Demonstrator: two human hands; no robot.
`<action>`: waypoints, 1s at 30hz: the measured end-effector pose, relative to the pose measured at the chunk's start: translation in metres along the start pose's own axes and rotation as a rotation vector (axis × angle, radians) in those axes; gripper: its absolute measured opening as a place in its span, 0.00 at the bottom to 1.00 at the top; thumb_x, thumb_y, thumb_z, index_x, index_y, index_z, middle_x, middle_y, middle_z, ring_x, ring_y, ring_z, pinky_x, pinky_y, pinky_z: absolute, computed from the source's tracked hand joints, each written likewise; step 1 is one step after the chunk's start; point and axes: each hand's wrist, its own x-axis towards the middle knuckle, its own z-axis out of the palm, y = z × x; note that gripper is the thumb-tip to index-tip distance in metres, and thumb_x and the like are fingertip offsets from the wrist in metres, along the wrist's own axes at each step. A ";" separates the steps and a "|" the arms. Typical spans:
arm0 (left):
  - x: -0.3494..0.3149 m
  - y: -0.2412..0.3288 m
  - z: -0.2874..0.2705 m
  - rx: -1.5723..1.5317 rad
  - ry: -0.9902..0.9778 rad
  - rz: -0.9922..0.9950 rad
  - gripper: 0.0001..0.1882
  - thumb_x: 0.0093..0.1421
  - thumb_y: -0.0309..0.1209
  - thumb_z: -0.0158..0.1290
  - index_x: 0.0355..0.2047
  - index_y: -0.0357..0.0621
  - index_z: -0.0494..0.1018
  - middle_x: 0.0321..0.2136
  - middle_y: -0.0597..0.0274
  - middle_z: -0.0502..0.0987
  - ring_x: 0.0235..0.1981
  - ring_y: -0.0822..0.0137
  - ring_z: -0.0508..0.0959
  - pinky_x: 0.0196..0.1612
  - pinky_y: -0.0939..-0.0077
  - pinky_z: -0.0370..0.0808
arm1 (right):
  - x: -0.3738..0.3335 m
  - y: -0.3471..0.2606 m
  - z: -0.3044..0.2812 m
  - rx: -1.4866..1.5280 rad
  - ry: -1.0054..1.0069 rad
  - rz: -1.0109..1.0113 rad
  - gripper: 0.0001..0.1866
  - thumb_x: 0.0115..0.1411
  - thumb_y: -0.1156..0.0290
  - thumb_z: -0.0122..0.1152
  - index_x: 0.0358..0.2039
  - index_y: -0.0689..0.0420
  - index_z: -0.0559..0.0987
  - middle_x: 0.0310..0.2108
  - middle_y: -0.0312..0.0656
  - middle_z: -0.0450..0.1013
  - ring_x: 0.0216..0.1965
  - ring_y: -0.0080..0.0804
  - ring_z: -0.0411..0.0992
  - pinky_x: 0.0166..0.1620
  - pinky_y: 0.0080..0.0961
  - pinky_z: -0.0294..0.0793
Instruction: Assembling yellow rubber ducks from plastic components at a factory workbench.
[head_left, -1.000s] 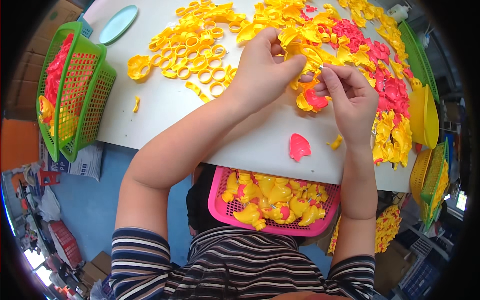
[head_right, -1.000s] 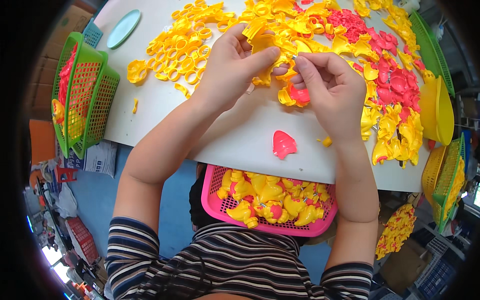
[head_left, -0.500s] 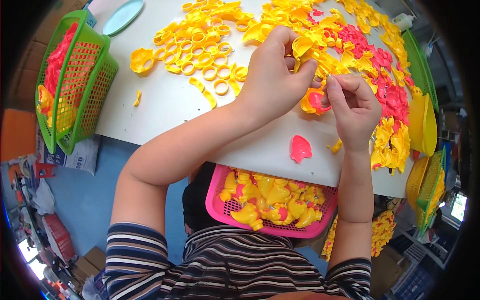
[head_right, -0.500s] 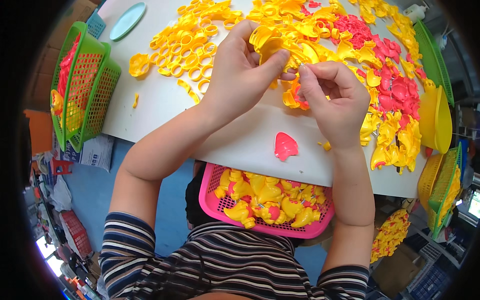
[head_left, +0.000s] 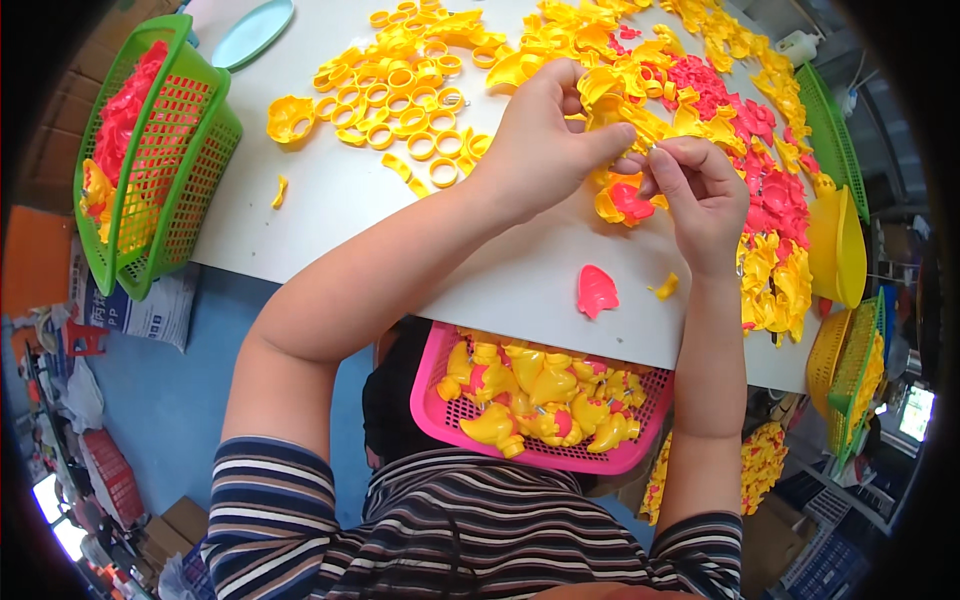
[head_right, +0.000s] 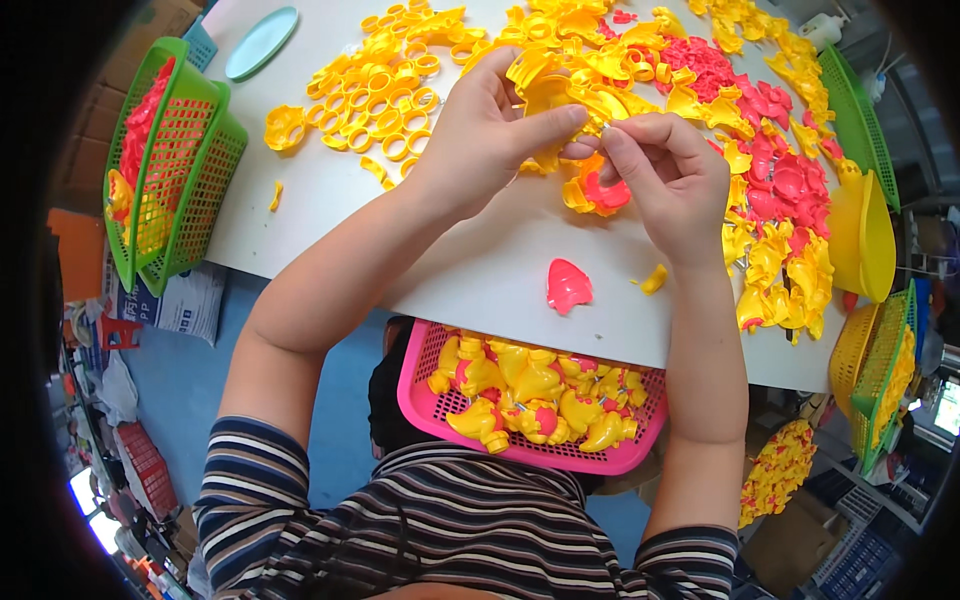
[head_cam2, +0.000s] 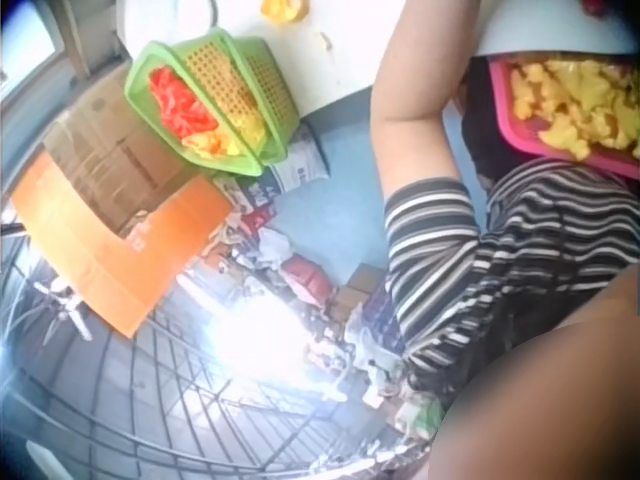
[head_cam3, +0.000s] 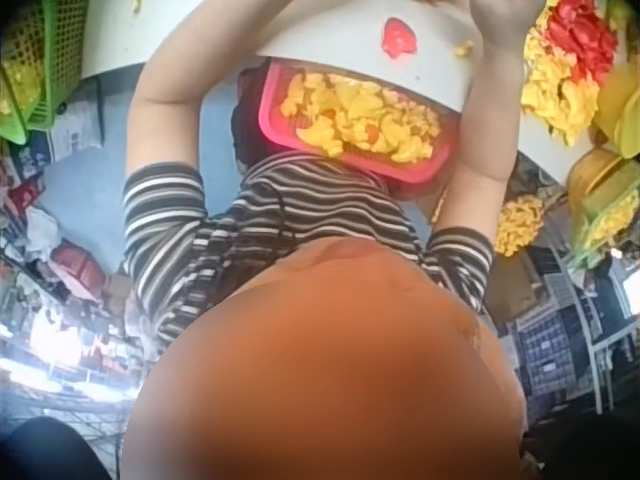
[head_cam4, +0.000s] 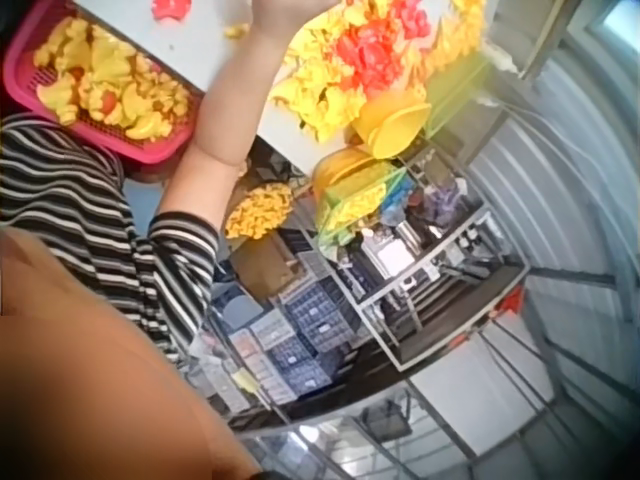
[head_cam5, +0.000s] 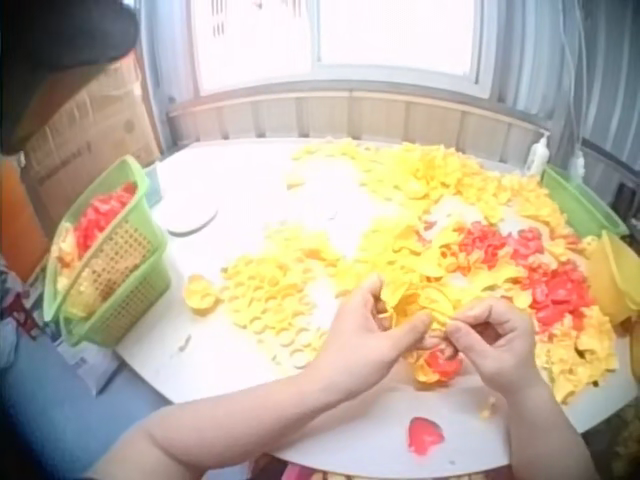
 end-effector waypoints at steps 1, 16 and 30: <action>-0.001 -0.001 0.001 0.007 0.003 0.012 0.16 0.53 0.20 0.54 0.39 0.34 0.61 0.35 0.54 0.72 0.32 0.67 0.79 0.31 0.81 0.78 | -0.001 -0.001 0.000 0.002 0.005 0.005 0.02 0.58 0.80 0.54 0.33 0.64 0.73 0.29 0.38 0.71 0.26 0.21 0.71 0.30 0.15 0.72; 0.009 0.003 -0.019 -0.013 -0.001 -0.299 0.13 0.53 0.30 0.54 0.36 0.36 0.68 0.28 0.64 0.71 0.34 0.69 0.79 0.31 0.88 0.72 | 0.017 -0.011 -0.032 -0.122 0.063 0.327 0.11 0.60 0.70 0.53 0.40 0.62 0.75 0.32 0.38 0.74 0.33 0.24 0.74 0.33 0.19 0.76; 0.017 0.005 -0.024 0.171 -0.048 -0.329 0.09 0.57 0.27 0.47 0.35 0.31 0.68 0.28 0.60 0.73 0.26 0.72 0.79 0.30 0.85 0.75 | 0.085 0.037 -0.133 -1.290 0.051 0.164 0.10 0.51 0.72 0.59 0.35 0.57 0.79 0.31 0.44 0.76 0.29 0.33 0.75 0.35 0.27 0.74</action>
